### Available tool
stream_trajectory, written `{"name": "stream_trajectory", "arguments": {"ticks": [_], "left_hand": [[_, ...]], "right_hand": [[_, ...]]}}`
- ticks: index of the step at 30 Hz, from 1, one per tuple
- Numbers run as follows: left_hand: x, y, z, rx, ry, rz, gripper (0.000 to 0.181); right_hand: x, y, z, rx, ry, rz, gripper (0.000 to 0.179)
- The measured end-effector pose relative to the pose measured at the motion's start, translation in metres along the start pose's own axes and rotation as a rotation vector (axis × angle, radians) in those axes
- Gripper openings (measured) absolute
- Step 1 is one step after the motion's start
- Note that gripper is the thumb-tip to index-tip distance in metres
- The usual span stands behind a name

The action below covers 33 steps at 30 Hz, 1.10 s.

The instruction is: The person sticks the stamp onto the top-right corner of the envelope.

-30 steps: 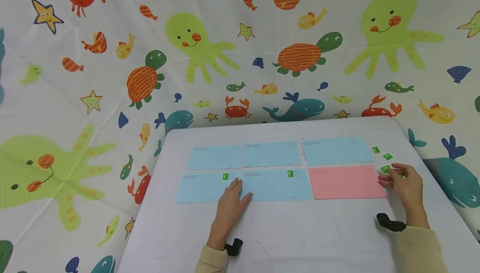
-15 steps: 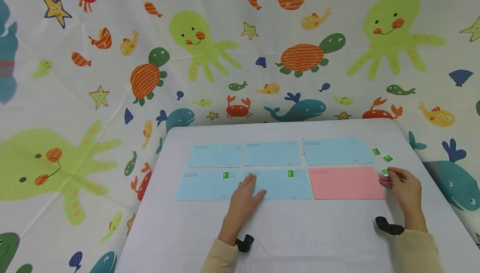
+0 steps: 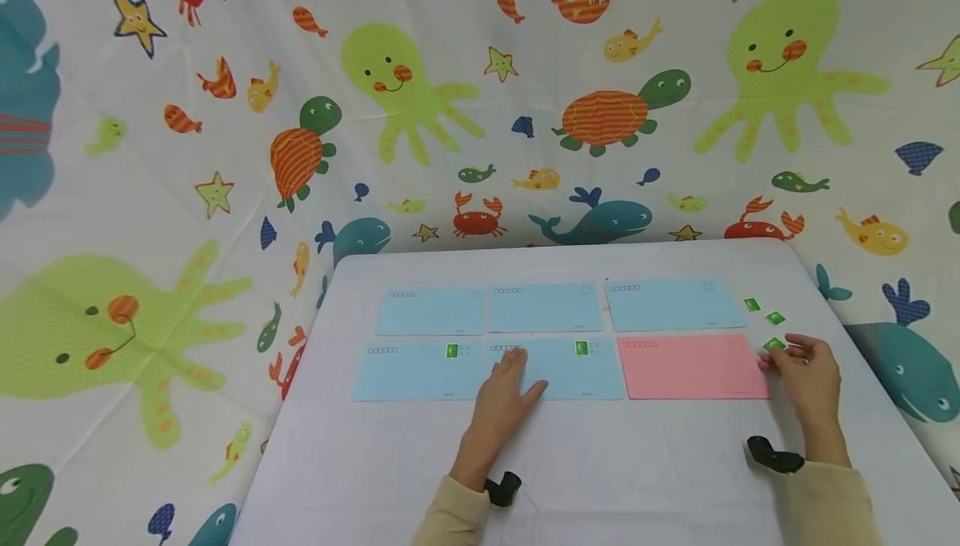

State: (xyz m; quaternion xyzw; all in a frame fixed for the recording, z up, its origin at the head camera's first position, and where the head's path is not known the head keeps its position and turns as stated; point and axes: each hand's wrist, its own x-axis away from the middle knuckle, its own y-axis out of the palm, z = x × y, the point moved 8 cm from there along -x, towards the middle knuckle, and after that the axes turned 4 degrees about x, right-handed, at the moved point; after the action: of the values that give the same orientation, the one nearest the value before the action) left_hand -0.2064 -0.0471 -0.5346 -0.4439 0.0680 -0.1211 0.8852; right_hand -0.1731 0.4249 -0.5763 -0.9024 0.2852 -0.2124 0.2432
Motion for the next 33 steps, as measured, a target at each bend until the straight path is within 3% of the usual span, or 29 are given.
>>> {"name": "stream_trajectory", "arguments": {"ticks": [13, 20, 33], "left_hand": [[-0.003, 0.016, 0.021, 0.041, 0.004, -0.055, 0.065], [-0.005, 0.023, 0.03, 0.013, 0.019, -0.051, 0.064], [-0.008, 0.041, 0.05, -0.023, 0.076, -0.063, 0.062]], "right_hand": [[0.005, 0.005, -0.004, 0.023, -0.043, -0.001, 0.055], [0.004, 0.004, -0.011, 0.057, -0.058, 0.027, 0.052], [0.007, 0.012, -0.013, 0.038, -0.074, 0.009, 0.054]]}}
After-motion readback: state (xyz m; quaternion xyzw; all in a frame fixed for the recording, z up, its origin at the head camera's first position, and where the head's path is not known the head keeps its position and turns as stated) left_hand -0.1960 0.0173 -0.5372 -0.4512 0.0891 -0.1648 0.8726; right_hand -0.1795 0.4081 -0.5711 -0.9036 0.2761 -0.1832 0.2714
